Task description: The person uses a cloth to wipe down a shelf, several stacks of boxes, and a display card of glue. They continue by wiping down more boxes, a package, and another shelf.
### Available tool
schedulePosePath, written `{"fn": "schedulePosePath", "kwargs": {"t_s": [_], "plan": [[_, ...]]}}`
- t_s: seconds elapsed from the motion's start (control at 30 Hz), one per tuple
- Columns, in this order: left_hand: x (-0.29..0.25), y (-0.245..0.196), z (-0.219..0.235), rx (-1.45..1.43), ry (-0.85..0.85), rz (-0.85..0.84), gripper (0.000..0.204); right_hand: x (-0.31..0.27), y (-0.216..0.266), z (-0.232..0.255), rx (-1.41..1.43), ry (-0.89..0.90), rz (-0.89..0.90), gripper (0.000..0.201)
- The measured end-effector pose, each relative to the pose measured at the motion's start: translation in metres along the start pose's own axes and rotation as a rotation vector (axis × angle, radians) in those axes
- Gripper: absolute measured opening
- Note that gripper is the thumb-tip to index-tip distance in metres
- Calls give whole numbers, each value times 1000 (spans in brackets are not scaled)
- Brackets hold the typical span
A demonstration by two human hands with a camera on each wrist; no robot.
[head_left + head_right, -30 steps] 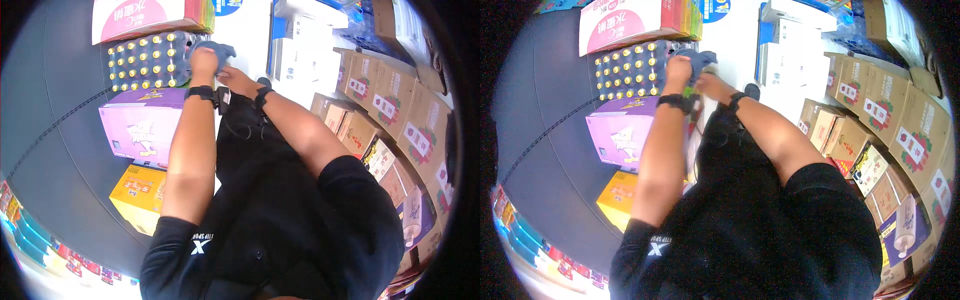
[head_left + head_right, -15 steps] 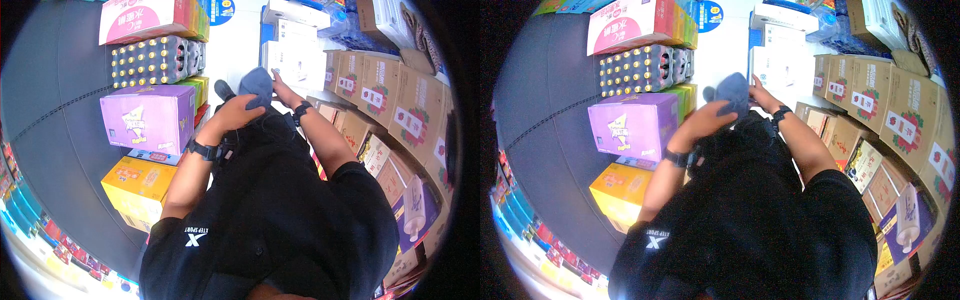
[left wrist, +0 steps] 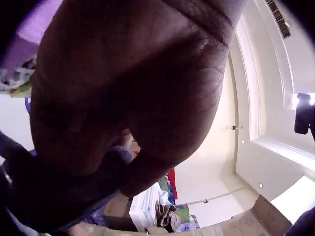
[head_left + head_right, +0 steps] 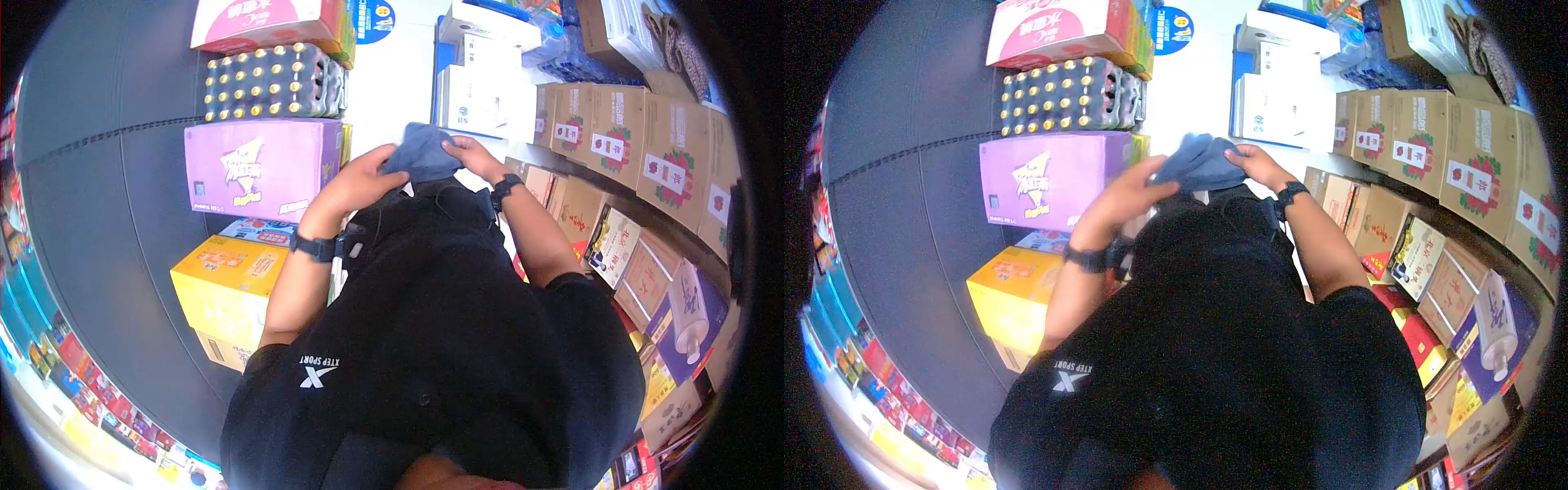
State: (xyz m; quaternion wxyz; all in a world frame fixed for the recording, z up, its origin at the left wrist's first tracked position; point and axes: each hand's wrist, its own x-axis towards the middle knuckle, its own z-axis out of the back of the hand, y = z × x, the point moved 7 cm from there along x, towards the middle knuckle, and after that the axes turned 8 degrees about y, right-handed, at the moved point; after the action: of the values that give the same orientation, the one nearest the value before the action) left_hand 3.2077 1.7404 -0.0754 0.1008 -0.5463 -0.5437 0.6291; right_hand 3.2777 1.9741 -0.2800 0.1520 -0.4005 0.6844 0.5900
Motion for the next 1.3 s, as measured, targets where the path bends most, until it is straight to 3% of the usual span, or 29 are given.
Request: {"fn": "schedulePosePath", "kwargs": {"t_s": [0.1,0.13,0.2,0.23,0.27,0.3,0.33,0.37,0.4,0.43,0.47,0.53,0.6,0.67,0.7,0.77,0.93,1.0,1.1,1.3], "plan": [[-58,32,32,146,-46,-97,35,-25,54,-24,-62,-124,107,41],[-83,29,43,273,-100,-54,37,-29,68,-35,-68,-123,102,41],[-139,9,62,405,-210,88,42,-33,115,-60,-266,-176,314,41],[-167,8,75,358,-372,49,45,-33,144,-79,-347,-203,352,42],[-191,49,114,486,-485,92,47,-31,175,-102,-427,-229,386,43],[-219,16,124,497,-629,106,45,-23,204,-122,-470,-280,477,44],[-242,19,152,488,-774,214,40,-9,227,-143,-513,-331,567,44],[-263,44,203,602,-936,133,39,16,241,-161,-456,-380,608,46],[-289,59,232,615,-1203,242,41,38,247,-181,-398,-426,648,49],[-303,65,254,859,-1324,320,56,56,243,-205,-401,-415,631,49],[-297,73,259,850,-1321,333,56,67,248,-230,-548,-477,725,51],[-283,85,266,951,-1315,531,73,81,250,-277,-843,-598,916,58],[-239,107,274,809,-1174,393,89,93,220,-311,-1022,-494,934,64],[-192,152,290,802,-1096,461,94,109,174,-334,-1250,-338,827,67],[-169,174,297,689,-1074,461,95,108,160,-336,-1245,-343,824,67],[-147,185,291,526,-1050,510,95,107,142,-344,-1427,-305,835,68],[-123,171,299,526,-1110,630,96,126,148,-348,-1423,-273,735,70],[-117,166,311,598,-1131,586,95,134,152,-349,-1456,-268,729,70],[-114,159,336,938,-1301,405,85,149,160,-355,-1422,-280,703,71],[-130,161,366,1041,-1347,291,69,159,164,-363,-1395,-334,725,68]]}}
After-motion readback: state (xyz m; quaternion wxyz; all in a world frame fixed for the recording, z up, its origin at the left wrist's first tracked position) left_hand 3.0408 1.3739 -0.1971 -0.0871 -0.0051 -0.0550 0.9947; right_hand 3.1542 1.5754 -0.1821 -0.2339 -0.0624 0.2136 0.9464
